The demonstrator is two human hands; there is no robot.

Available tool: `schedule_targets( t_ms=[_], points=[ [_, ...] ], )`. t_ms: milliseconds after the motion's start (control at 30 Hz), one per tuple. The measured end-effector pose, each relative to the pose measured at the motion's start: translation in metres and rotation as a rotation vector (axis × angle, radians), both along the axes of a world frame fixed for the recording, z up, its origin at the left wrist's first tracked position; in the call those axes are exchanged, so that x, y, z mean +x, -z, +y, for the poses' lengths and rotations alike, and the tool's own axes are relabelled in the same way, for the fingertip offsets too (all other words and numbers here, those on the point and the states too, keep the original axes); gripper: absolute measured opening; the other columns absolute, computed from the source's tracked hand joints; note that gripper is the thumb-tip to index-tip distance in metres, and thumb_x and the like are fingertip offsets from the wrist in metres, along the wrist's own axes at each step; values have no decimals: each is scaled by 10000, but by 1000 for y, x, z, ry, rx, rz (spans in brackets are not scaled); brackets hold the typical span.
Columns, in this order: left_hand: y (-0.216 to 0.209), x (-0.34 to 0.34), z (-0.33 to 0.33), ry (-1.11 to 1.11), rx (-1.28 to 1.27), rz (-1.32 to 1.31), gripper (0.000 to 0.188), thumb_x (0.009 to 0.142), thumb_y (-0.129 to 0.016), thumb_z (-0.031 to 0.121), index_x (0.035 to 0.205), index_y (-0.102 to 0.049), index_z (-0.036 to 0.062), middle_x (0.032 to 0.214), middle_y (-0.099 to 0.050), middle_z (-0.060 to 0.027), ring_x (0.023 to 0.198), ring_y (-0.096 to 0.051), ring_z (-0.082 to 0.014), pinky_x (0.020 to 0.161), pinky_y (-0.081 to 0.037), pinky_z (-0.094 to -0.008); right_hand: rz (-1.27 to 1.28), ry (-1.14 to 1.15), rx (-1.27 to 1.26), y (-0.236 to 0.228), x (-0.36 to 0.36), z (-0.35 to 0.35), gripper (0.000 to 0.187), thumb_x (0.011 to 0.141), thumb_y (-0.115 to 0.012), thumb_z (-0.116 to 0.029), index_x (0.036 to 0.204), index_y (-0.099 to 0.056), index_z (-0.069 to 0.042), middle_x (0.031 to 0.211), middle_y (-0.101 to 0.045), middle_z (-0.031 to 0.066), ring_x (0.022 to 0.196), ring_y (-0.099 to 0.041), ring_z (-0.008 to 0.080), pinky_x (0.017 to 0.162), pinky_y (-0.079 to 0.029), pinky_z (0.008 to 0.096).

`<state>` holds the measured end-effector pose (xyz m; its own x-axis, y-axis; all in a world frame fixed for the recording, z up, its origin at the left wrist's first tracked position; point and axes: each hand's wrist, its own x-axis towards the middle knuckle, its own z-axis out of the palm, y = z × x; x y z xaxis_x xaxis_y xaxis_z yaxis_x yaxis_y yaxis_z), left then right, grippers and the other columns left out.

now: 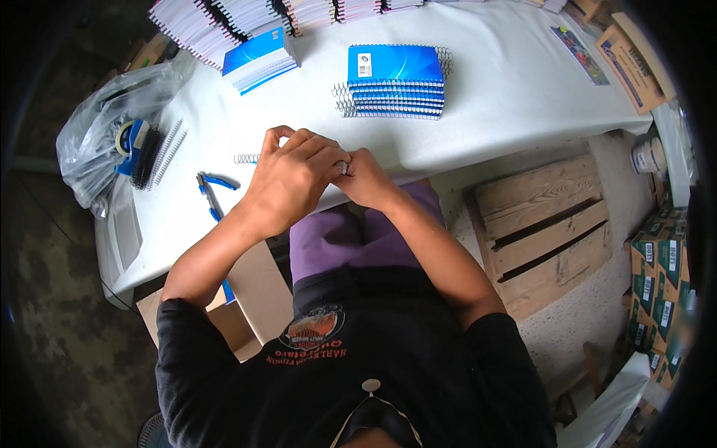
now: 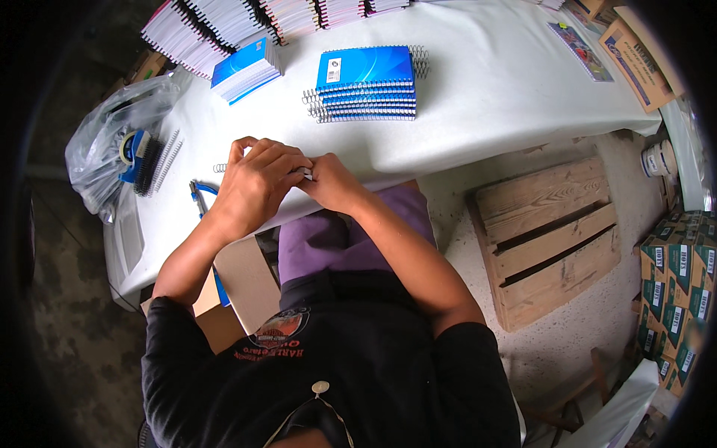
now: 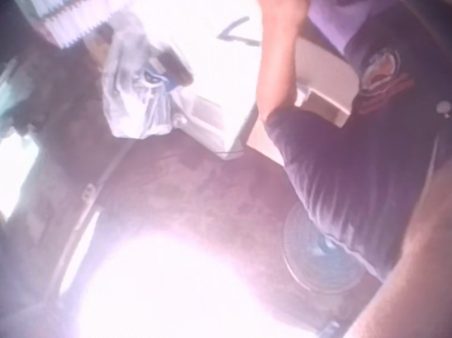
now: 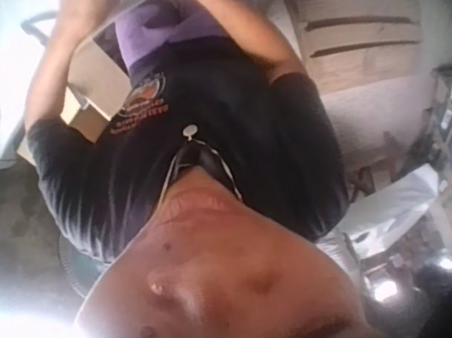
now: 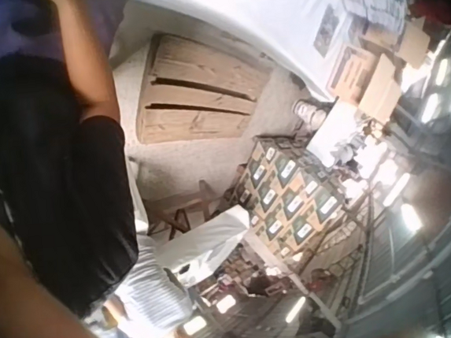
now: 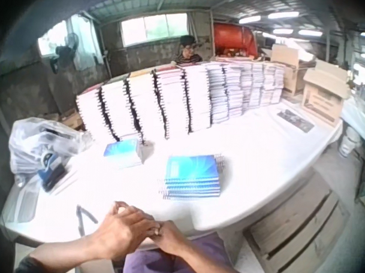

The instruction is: The person inserts wire coils into pre-punched holes of small notebooks by hand and finishes each coil by tucking the ends.

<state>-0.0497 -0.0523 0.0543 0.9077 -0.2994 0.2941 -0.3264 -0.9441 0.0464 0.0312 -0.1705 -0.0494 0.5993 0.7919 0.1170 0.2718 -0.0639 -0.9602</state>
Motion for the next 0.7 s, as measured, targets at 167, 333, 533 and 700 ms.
schedule_targets(
  t_ms=[167,333,533,700],
  points=[
    [-4,6,-7,-100,47,25,285,666,-743,243,906,-632,137,976,-601,-20,984,-531,-196,888,-310,-387,24,26,-8,-12,-3,-4,128,785,-594,-46,894,-647,-2,770,-648,186,743,-652,253,670,-480,333],
    [-8,13,-13,-361,-329,-594,670,710,-759,294,1253,-446,57,1298,-334,-204,1174,-393,-318,971,-292,-424,-82,375,712,-27,1,-6,347,845,-634,-127,1135,-469,-32,1122,-489,83,996,-502,155,853,-425,290],
    [0,73,-47,-210,-1474,-460,292,860,-601,58,1127,-514,-22,982,-594,-78,948,-537,-130,828,-442,-290,-193,749,749,-68,54,-12,447,963,-400,-330,1254,-338,3,1110,-430,124,1014,-406,213,915,-330,336],
    [30,125,-42,-240,-367,-142,311,821,-635,199,1094,-595,55,1106,-612,-127,1024,-576,-305,849,-454,-394,-173,977,482,-24,107,-31,515,951,-431,-327,1281,-395,67,1265,-468,263,1179,-451,336,977,-355,369]
  ],
)
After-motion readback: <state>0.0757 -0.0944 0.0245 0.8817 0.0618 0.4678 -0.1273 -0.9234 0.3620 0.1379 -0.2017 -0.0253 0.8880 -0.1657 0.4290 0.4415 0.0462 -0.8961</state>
